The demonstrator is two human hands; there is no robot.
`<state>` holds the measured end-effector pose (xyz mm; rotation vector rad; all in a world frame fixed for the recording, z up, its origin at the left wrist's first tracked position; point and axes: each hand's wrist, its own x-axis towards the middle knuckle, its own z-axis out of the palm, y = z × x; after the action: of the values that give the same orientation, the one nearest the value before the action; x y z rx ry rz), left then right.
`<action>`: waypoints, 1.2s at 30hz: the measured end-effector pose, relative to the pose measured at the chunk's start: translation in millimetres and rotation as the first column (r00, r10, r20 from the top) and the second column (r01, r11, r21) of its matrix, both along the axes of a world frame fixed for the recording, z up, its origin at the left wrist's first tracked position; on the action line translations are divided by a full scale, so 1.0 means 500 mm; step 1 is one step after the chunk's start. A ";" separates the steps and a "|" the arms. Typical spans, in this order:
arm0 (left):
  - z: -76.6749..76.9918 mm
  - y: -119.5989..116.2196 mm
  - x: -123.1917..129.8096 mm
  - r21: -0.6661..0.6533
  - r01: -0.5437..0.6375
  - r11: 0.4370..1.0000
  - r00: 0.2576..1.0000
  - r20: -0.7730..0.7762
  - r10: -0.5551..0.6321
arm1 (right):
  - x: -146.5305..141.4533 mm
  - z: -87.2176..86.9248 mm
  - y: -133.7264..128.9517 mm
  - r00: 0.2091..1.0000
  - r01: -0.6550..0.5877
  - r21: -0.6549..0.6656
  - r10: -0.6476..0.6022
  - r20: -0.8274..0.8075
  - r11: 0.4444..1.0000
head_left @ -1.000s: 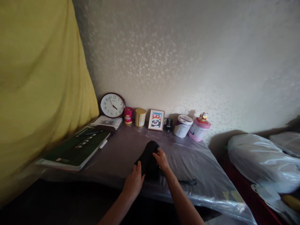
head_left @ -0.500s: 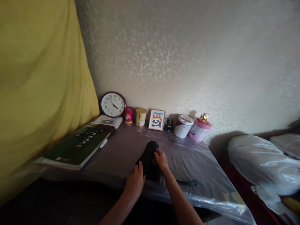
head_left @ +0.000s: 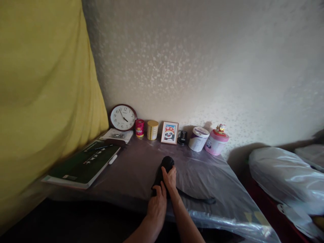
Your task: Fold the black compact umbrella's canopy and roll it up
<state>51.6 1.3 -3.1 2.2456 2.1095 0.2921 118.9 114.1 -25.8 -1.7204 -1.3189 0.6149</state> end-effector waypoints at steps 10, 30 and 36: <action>-0.059 -0.040 -0.081 -0.313 0.158 0.936 0.331 0.910 0.249 | -0.012 0.011 -0.010 0.990 0.128 -0.014 -0.127 0.055 0.992; -0.039 -0.048 -0.025 -0.355 0.067 0.933 0.713 0.671 0.204 | 0.014 0.035 -0.055 0.953 0.103 -0.051 -0.113 -0.282 0.993; -0.007 -0.063 -0.036 -0.339 0.403 0.850 0.375 0.908 0.185 | 0.054 0.048 -0.084 0.805 -0.001 -0.074 -0.043 -0.591 0.997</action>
<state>33.4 -30.1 -6.4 1.2980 1.1549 0.6839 145.7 71.8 -2.0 -1.4164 -0.8321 1.0950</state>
